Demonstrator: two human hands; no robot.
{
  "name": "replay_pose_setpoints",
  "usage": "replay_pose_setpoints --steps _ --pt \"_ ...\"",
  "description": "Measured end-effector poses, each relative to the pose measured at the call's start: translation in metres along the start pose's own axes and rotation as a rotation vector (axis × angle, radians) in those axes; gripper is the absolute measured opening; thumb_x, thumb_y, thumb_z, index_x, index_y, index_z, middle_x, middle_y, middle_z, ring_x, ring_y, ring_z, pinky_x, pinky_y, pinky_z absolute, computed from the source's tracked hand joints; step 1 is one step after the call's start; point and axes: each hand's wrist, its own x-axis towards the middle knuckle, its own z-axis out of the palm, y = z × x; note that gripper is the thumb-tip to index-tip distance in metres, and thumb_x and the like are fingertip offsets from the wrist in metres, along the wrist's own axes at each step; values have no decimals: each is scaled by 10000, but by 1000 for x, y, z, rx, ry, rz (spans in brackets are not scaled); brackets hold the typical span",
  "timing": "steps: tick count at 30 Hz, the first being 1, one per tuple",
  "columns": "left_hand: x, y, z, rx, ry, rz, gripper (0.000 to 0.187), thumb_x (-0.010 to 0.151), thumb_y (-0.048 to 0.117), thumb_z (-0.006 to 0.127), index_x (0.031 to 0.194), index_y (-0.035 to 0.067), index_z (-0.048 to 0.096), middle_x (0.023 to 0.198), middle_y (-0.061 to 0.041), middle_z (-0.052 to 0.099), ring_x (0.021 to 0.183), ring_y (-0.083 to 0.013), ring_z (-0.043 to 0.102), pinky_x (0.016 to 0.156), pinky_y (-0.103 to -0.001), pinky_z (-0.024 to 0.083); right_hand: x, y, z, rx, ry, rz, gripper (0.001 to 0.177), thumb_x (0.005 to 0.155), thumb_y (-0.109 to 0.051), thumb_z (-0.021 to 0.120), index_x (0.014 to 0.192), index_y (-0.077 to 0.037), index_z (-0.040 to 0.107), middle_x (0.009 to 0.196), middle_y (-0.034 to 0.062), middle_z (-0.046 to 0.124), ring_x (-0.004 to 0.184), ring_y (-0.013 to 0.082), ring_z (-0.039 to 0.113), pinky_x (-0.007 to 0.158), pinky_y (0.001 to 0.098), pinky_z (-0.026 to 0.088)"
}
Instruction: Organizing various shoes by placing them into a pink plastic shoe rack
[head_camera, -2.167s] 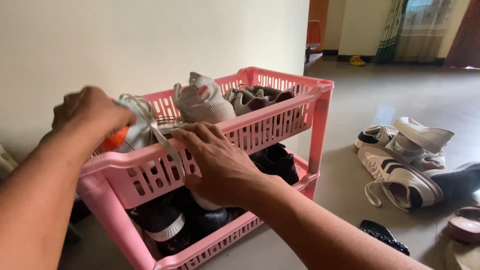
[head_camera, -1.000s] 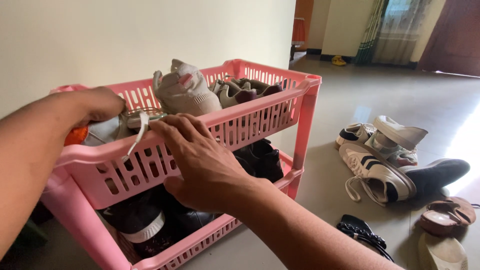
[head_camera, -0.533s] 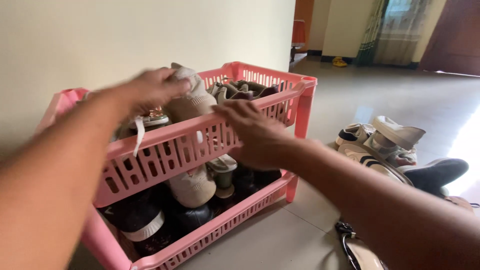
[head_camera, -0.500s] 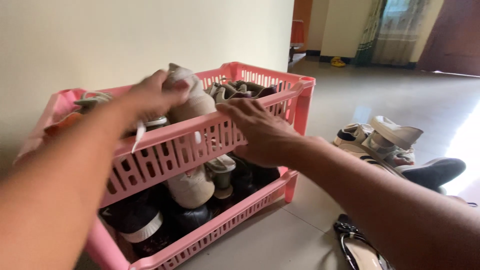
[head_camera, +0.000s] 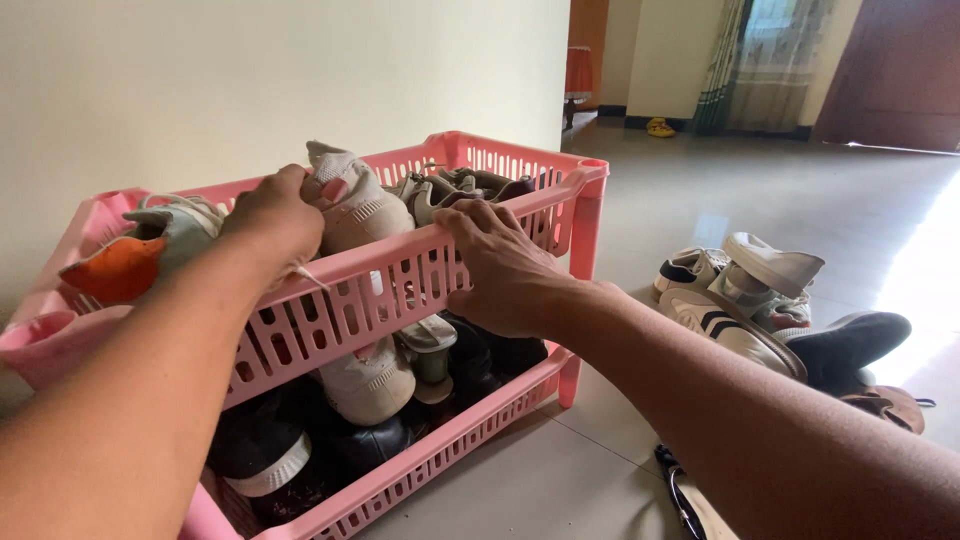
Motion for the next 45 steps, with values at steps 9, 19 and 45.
replay_pose_setpoints --steps 9,19,45 --pt "-9 4 -4 8 51 12 420 985 298 559 1374 144 598 1364 -188 658 1283 -386 601 1060 -509 477 -4 10 13 80 150 -93 888 718 -214 790 1482 -84 356 1516 111 349 1476 328 252 1197 471 273" --pt "-32 29 -5 177 -143 58 1082 789 709 710 1548 64 288 1441 -242 575 1240 -424 656 1023 -560 553 -11 11 17 83 214 -114 891 727 -196 788 1492 -63 352 1550 139 335 1495 346 225 1226 458 245" --pt "-194 119 180 21 -140 651 703 869 221 685 1464 13 374 1595 -242 279 1534 -406 212 1229 -581 162 -199 178 131 87 -139 328 756 743 -268 812 1402 -182 452 1339 182 523 1301 405 460 1105 501 385"
